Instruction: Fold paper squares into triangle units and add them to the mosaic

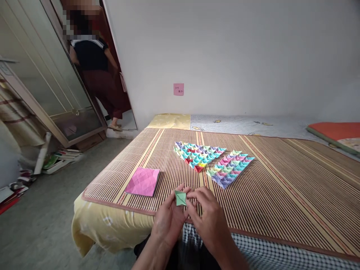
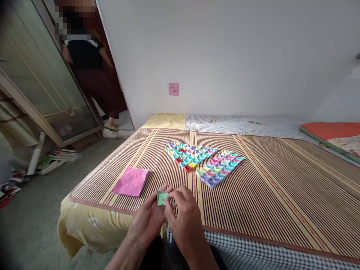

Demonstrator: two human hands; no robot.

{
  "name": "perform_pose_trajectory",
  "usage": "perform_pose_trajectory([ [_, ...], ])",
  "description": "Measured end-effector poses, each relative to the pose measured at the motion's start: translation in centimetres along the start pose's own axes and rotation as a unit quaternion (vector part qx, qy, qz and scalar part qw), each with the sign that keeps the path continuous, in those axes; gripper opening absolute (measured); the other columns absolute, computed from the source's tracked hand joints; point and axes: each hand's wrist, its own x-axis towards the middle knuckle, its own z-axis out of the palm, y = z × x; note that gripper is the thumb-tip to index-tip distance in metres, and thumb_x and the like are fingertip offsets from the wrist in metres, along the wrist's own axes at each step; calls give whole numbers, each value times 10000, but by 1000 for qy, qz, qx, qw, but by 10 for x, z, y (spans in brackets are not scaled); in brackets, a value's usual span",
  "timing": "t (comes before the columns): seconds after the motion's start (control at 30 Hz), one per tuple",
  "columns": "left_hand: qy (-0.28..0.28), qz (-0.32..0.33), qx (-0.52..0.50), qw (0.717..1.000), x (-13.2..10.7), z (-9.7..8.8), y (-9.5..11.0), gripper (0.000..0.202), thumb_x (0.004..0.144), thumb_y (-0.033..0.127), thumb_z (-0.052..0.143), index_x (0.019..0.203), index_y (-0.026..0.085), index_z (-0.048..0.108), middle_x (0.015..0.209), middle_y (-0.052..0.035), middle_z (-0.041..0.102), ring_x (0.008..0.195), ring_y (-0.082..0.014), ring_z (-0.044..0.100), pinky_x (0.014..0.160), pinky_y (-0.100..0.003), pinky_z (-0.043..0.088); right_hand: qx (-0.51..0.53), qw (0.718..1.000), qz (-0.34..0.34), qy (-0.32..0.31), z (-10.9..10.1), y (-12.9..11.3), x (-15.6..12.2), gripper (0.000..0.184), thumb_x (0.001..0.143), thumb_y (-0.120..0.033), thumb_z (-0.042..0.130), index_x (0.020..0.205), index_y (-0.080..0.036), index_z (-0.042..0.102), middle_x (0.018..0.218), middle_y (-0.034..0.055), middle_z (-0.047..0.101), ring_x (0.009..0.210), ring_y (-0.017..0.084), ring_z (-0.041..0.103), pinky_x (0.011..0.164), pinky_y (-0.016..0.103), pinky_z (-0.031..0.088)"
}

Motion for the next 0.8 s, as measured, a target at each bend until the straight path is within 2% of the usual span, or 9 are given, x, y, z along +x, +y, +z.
perform_pose_trajectory([
  [0.1, 0, -1, -18, 1000, -2, 1, -8, 310, 1045, 203, 449, 1136, 125, 734, 1151, -145, 760, 1229, -281, 664, 1118, -468, 463, -67, 997, 21, 3, 9, -8, 1, 137, 830, -71, 678, 848, -204, 656, 910, 62, 620, 868, 246, 626, 743, 355, 526],
  [0.17, 6, 4, -16, 1000, -4, 1, -11, 318, 1042, 199, 442, 1086, 128, 749, 1146, -141, 768, 1239, -286, 664, 1125, -450, 455, -113, 993, 30, -5, 11, -11, 4, 164, 806, -44, 697, 771, -196, 645, 879, 61, 616, 844, 245, 616, 731, 358, 514],
  [0.23, -3, 1, -5, 1000, -6, 0, -10, 331, 1046, 216, 433, 1072, 122, 749, 1109, -141, 778, 1208, -292, 682, 1099, -444, 477, -134, 991, 22, -15, 11, -13, 7, 203, 825, -22, 686, 722, -190, 637, 848, 54, 615, 819, 231, 604, 719, 348, 495],
  [0.33, -26, -51, 21, 998, -8, -1, -5, 323, 1044, 254, 455, 1095, 99, 733, 1036, -152, 782, 1129, -306, 715, 1028, -449, 525, -145, 988, -14, -47, 7, -14, 8, 222, 839, 2, 679, 721, -184, 656, 838, 44, 621, 813, 216, 587, 709, 333, 468],
  [0.4, -28, -82, 31, 996, -11, -1, -2, 266, 1020, 211, 502, 1099, 89, 725, 1000, -152, 783, 1075, -301, 733, 990, -433, 544, -157, 985, -30, -69, 6, -14, 7, 218, 812, 13, 698, 717, -181, 664, 848, 44, 626, 824, 220, 580, 708, 338, 456],
  [0.5, -24, -87, 32, 995, -15, 0, -4, 237, 979, 121, 548, 1147, 75, 709, 989, -148, 785, 1023, -288, 750, 960, -403, 557, -164, 983, -32, -81, 7, -16, 5, 227, 762, 29, 713, 711, -187, 666, 860, 45, 631, 849, 235, 579, 716, 352, 456],
  [0.6, -21, -84, 27, 996, -18, 3, -10, 286, 972, 103, 558, 1227, 68, 684, 1004, -147, 788, 1000, -288, 761, 947, -395, 566, -159, 983, -26, -84, 9, -20, 4, 240, 741, 36, 710, 703, -196, 661, 863, 50, 636, 852, 248, 580, 723, 370, 470],
  [0.7, -14, -66, 22, 997, -19, 4, -11, 338, 986, 102, 542, 1304, 69, 653, 1025, -149, 795, 1020, -287, 763, 954, -392, 568, -135, 987, -22, -83, 2, -23, 2, 228, 756, 17, 715, 782, -207, 682, 918, 49, 652, 882, 251, 597, 761, 383, 501],
  [0.8, -6, -34, 12, 999, -21, 5, -6, 410, 1017, 108, 488, 1414, 64, 581, 1125, -175, 789, 1092, -280, 748, 979, -380, 560, -21, 998, -19, -52, -16, -20, -3, 274, 828, -18, 685, 1005, -226, 694, 1050, 56, 664, 998, 248, 623, 866, 389, 530],
])
